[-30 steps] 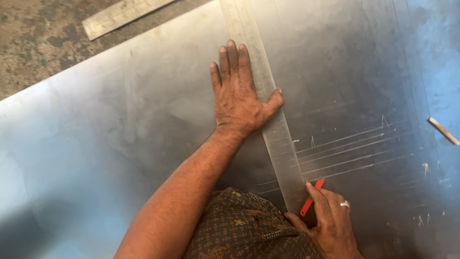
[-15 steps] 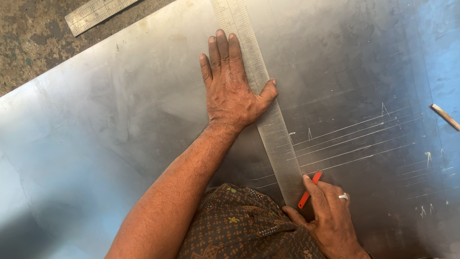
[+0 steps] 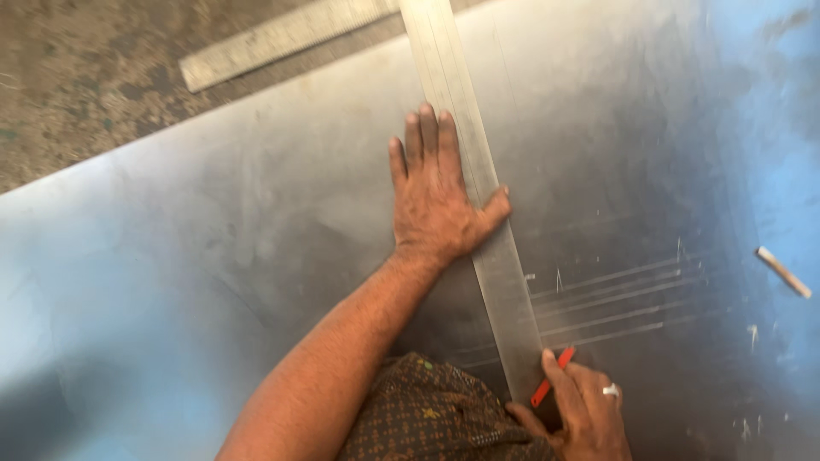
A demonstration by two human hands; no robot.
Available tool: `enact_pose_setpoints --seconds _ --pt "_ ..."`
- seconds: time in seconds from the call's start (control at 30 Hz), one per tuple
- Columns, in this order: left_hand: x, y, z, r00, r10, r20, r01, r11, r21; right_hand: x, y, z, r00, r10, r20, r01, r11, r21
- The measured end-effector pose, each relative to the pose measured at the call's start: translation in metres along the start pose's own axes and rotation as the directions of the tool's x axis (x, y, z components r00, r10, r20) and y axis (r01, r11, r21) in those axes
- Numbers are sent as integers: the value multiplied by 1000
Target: The person uses a metal square ruler and a white chalk-like marker to draw straight lines on a large metal sheet. They then switch to a red marker to draw additional lines along the ruler's edge.
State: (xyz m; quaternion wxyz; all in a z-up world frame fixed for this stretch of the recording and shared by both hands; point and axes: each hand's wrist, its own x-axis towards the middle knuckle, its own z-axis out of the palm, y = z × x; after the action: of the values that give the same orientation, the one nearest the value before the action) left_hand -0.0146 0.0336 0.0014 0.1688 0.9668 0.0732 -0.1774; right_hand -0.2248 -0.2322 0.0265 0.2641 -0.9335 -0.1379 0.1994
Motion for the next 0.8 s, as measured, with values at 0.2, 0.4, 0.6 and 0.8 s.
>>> enact_pose_setpoints --seconds 0.2,0.4,0.6,0.8 --pt "1 0 0 999 -8 41 8 1000 -13 -13 18 21 1000 9 -23 -9 1000 -12" --pt "0 -1 -1 1000 8 15 -8 1000 -23 -19 27 32 1000 9 -13 -10 998 -63" --pt "3 0 -3 992 -34 122 36 999 -14 -13 22 26 1000 31 5 -30 999 -26" --pt "1 -3 9 998 15 68 -18 998 52 -14 16 21 992 116 57 -112 991 -70"
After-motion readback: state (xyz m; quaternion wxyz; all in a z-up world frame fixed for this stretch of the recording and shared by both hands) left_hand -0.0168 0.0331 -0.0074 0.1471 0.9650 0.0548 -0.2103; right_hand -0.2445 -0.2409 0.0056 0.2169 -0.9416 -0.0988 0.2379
